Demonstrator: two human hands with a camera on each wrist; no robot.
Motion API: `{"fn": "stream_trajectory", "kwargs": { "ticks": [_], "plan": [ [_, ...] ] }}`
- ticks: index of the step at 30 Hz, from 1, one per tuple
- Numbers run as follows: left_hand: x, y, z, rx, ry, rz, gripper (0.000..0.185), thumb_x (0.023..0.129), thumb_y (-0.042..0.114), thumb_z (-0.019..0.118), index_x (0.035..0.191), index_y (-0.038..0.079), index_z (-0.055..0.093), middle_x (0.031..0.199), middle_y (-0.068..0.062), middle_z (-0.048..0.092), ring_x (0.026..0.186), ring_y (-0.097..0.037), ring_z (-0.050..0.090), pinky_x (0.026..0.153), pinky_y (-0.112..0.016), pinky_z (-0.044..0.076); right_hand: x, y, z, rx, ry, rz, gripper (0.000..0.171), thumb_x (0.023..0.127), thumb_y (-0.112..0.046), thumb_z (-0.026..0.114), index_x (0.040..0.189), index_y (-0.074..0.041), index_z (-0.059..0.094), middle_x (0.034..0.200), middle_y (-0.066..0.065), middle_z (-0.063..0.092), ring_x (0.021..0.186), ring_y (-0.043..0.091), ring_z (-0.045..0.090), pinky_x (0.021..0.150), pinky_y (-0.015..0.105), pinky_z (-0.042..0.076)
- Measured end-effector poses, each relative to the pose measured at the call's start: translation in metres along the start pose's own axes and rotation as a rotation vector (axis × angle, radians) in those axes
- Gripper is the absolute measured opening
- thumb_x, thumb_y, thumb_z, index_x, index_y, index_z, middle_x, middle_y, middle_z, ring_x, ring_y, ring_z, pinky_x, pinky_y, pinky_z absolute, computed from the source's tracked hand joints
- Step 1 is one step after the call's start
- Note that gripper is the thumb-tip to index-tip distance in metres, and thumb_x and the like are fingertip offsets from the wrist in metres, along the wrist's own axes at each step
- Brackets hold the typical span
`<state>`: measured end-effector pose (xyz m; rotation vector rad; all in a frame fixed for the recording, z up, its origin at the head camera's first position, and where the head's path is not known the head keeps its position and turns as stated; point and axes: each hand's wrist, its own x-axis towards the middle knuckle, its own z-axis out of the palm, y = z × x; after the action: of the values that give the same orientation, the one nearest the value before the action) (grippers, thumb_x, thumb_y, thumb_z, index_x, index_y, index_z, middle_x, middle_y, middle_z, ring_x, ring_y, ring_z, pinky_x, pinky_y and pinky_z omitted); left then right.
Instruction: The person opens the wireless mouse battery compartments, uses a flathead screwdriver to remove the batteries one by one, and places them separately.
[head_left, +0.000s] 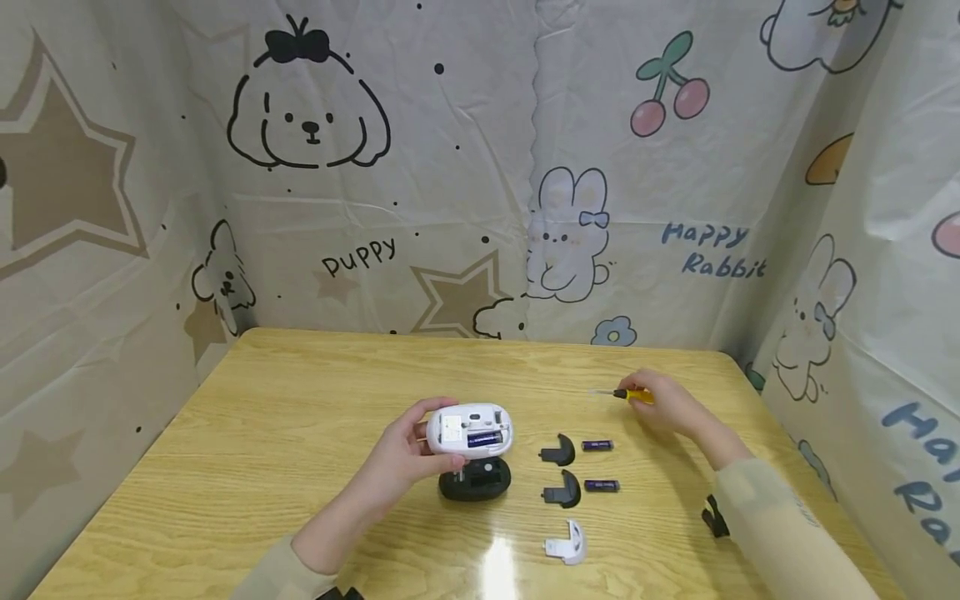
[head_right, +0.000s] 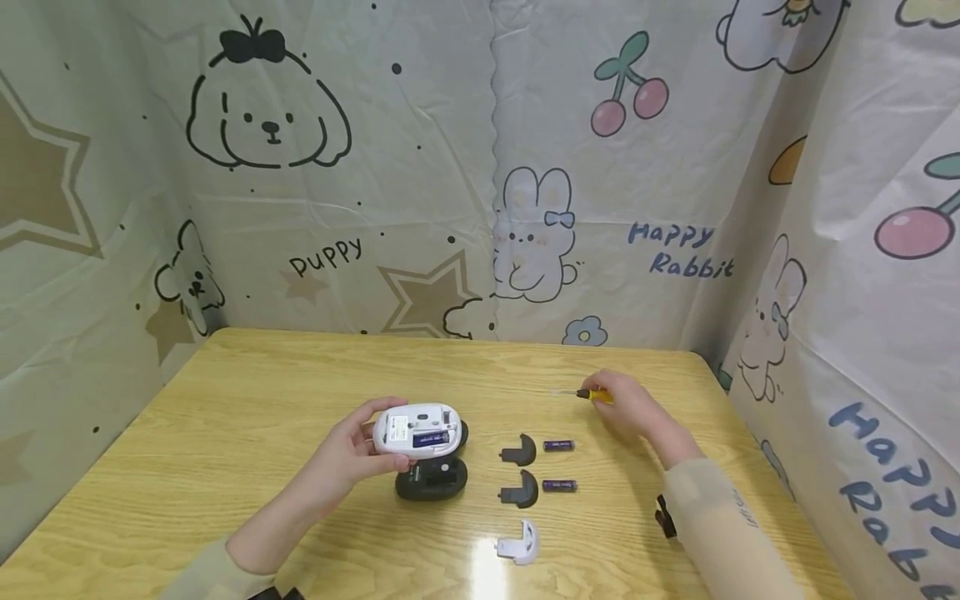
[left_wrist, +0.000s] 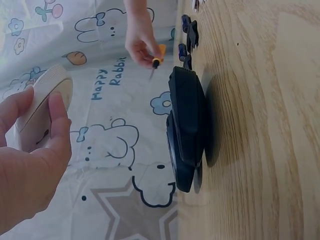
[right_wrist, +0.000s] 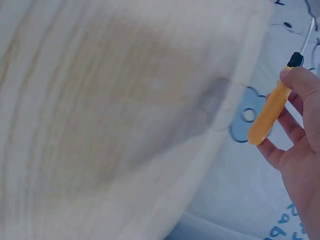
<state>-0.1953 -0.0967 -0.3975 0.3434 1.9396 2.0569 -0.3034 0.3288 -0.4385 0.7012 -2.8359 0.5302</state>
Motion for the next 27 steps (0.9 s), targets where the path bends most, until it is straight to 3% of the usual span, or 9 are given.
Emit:
{"fn": "stream_trajectory", "kwargs": {
  "ticks": [8,14,27],
  "plan": [
    [0.001,0.001,0.000,0.046,0.021,0.026,0.071,0.074,0.000,0.077,0.136,0.012,0.044,0.125,-0.020,0.054,0.097,-0.021,0.061,0.080,-0.029,0.055,0.003,-0.021,-0.020,-0.016,0.033,-0.038,0.025,0.083,0.000,0.068,0.107,-0.006,0.065,0.104,0.010,0.066,0.096,0.029,0.062,0.088,0.050,0.051],
    [0.001,0.004,0.001,0.122,0.092,0.043,0.071,0.072,0.001,0.079,0.134,0.017,0.048,0.118,-0.013,0.059,0.095,-0.020,0.061,0.078,-0.027,0.055,0.003,-0.044,-0.031,-0.030,0.050,-0.078,0.026,0.083,-0.003,0.069,0.108,-0.009,0.066,0.109,0.008,0.067,0.102,0.027,0.061,0.090,0.048,0.051],
    [0.002,0.010,0.001,0.177,0.101,0.085,0.068,0.074,0.007,0.079,0.134,0.014,0.047,0.116,-0.014,0.060,0.092,-0.018,0.061,0.075,-0.023,0.054,0.001,-0.088,-0.048,-0.062,0.207,-0.294,0.029,0.078,-0.002,0.074,0.104,-0.012,0.067,0.103,0.000,0.067,0.095,0.018,0.062,0.081,0.039,0.055]
  ]
}}
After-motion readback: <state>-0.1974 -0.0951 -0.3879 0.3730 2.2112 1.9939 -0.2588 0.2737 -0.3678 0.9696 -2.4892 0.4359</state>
